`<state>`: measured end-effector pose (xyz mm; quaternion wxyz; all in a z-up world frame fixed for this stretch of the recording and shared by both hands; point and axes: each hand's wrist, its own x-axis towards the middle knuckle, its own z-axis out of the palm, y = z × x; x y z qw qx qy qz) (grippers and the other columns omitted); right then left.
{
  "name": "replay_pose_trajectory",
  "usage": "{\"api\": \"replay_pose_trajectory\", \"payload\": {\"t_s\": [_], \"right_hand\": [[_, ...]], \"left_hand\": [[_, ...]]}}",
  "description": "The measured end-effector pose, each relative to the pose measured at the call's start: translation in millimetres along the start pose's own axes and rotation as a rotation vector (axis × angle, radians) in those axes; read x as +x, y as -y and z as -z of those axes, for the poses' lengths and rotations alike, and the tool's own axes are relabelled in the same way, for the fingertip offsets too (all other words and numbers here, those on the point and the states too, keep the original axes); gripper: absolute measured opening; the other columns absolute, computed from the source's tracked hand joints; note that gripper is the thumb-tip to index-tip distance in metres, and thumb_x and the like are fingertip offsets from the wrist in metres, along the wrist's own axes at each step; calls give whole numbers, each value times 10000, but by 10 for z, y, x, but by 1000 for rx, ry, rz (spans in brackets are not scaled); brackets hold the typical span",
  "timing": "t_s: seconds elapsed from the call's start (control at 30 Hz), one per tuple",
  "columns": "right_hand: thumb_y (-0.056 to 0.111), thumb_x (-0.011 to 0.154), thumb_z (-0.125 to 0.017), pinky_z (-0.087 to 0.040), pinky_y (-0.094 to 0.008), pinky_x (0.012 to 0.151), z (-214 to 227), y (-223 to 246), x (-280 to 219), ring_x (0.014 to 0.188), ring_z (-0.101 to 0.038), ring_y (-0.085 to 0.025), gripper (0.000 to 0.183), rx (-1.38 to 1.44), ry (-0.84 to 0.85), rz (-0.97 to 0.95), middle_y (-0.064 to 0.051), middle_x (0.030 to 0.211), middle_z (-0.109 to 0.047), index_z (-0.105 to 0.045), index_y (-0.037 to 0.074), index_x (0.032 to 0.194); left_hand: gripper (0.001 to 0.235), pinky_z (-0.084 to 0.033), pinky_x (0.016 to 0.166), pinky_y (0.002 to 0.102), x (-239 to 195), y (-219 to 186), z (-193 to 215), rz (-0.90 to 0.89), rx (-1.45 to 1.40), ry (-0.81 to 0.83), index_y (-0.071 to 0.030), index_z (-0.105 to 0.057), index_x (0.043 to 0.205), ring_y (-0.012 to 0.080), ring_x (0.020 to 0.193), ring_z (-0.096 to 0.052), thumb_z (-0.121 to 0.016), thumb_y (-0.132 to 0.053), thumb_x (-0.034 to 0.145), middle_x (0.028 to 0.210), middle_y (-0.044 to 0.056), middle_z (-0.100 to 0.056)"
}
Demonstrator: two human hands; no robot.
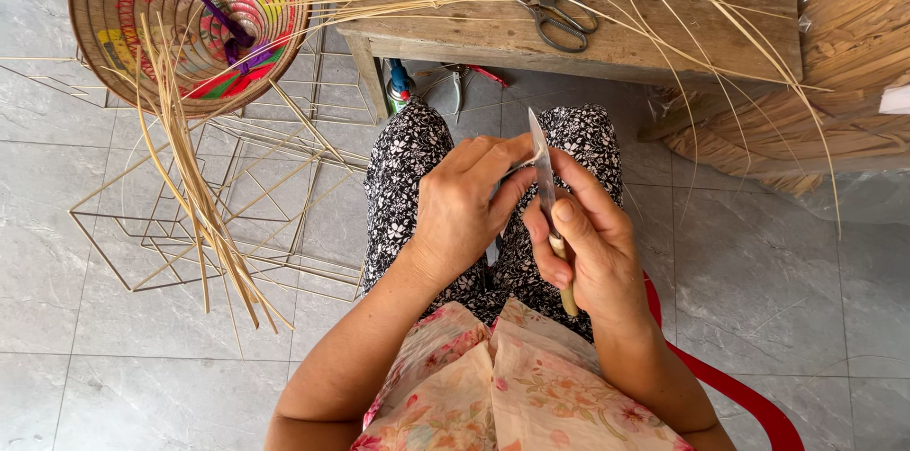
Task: The person sits on a red chair and weaves thin dried plant strips into a wire basket frame. They repeatedly pull strips through the frame, trim excess with a knife, and smooth the woven sections. A finished colorful basket sits nearby on the floor.
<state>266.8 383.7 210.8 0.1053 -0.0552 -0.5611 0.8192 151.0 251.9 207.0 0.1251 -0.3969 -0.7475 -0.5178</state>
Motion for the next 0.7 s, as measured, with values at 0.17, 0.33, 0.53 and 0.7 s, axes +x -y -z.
{"api": "replay_pose_trajectory", "payload": {"t_s": [0.17, 0.33, 0.53, 0.7], "right_hand": [[190, 1119, -480, -362, -174, 424, 87, -15, -9, 519, -434, -35, 509, 19, 50, -64, -82, 868, -590, -381, 35, 1594], [193, 1104, -480, -368, -173, 418, 133, -180, 56, 505, -434, -32, 494, 28, 38, -129, -81, 845, -595, -406, 63, 1574], [144, 1106, -493, -370, -168, 455, 160, -45, -118, 553, -446, -33, 465, -214, 80, -7, -65, 895, -587, -439, 63, 1561], [105, 1102, -493, -387, -175, 469, 30, -123, -156, 577, -449, -27, 450, -228, 191, -31, -51, 929, -576, -447, 62, 1547]], "left_hand": [[240, -544, 632, 365, -31, 120, -46, 48, 15, 81, -111, -743, 1132, 225, 727, -649, -757, -62, 898, 786, 32, -634], [344, -564, 735, 353, 7, 54, 83, 97, -67, 131, -102, -695, 1236, 233, 849, -670, -758, -37, 904, 922, 64, -652], [632, -567, 808, 320, 28, -233, 563, 118, -259, 111, -80, -577, 1376, 211, 946, -647, -848, -102, 806, 1170, 93, -591], [321, -511, 715, 282, -99, -317, 577, 42, -119, 38, -144, -779, 1181, 160, 865, -599, -860, -71, 879, 1067, 51, -567]]}}
